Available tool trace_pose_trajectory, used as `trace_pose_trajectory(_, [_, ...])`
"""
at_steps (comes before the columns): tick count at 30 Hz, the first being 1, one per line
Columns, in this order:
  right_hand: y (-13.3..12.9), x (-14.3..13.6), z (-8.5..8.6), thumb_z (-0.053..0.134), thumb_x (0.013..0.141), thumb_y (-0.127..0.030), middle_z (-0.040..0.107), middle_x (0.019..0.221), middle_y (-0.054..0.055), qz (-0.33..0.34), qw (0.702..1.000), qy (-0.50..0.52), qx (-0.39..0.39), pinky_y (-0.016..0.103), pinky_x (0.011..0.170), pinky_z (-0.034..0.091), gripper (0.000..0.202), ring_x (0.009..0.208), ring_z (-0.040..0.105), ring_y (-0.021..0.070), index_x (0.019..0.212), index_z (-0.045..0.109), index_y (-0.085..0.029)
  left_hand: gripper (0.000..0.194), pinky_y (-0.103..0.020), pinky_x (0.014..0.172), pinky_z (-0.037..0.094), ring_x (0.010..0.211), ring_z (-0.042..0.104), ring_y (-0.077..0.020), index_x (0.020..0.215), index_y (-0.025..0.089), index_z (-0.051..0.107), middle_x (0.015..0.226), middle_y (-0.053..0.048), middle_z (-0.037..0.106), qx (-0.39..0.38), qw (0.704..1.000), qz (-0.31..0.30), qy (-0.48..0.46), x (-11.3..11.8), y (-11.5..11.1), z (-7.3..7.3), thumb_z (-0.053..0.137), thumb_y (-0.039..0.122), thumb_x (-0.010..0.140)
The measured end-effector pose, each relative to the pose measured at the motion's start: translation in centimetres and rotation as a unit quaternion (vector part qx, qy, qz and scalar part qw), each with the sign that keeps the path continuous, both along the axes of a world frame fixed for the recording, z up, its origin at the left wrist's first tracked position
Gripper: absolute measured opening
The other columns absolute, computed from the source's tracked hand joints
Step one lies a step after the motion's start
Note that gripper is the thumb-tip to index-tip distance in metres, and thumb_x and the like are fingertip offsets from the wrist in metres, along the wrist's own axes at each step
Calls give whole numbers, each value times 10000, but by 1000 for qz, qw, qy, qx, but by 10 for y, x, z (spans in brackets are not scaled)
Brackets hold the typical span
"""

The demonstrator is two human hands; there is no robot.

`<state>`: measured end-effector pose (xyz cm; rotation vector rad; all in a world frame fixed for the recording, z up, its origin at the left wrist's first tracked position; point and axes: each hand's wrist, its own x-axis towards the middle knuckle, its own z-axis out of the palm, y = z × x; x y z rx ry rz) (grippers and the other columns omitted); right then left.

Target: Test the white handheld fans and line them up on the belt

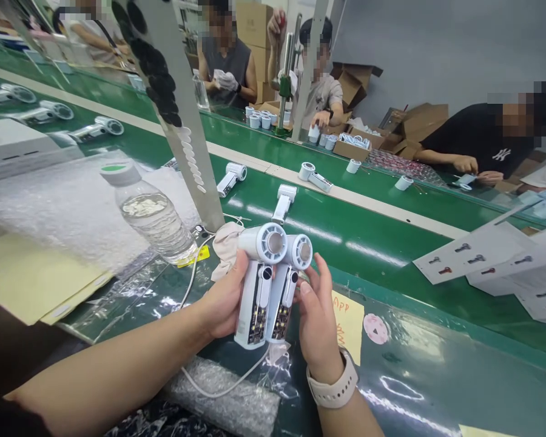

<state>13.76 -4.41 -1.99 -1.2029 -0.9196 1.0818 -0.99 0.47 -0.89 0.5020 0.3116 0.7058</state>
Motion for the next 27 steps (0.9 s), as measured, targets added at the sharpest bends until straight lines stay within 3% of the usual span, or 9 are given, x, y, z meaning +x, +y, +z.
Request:
trace_pose_trajectory(2, [2,10,1,504,961,-469,478,1527,129,-5,999,-38,29,465,866,564,644,1220,618,305,1546,267,-342,699,-341,785,574,856,745,-251,925,140,724,926,-148,782,-22,999,-19,41,2,-5,0,484,790,826])
trace_pose_trajectory(8, [1,35,0,522,960,-506,544,1473,78,40,984,-160,59,472,927,528,555,1210,593,300,1486,436,-354,650,-289,665,577,680,721,-197,972,159,738,811,-107,777,-27,994,-37,103,6,-16,10,560,761,803])
trace_pose_trajectory(13, [-1,38,4,572,931,-537,652,1227,91,68,985,-148,49,451,798,536,579,960,635,284,1464,456,-342,703,-254,587,555,585,681,-171,849,163,756,723,-88,760,-4,991,-26,134,5,-16,13,604,832,694])
trace_pose_trajectory(17, [-3,34,8,563,924,-564,655,1105,85,72,986,-140,48,433,750,529,561,896,622,279,1427,468,-334,679,-258,558,524,578,670,-175,901,190,768,764,-86,773,20,985,5,171,5,-18,12,612,821,703])
trace_pose_trajectory(27, [-5,25,10,544,943,-463,614,1139,90,41,989,-124,72,434,781,525,469,927,605,273,1382,478,-313,692,-256,596,539,626,687,-180,866,182,742,736,-67,759,70,980,33,182,9,-21,14,621,838,683])
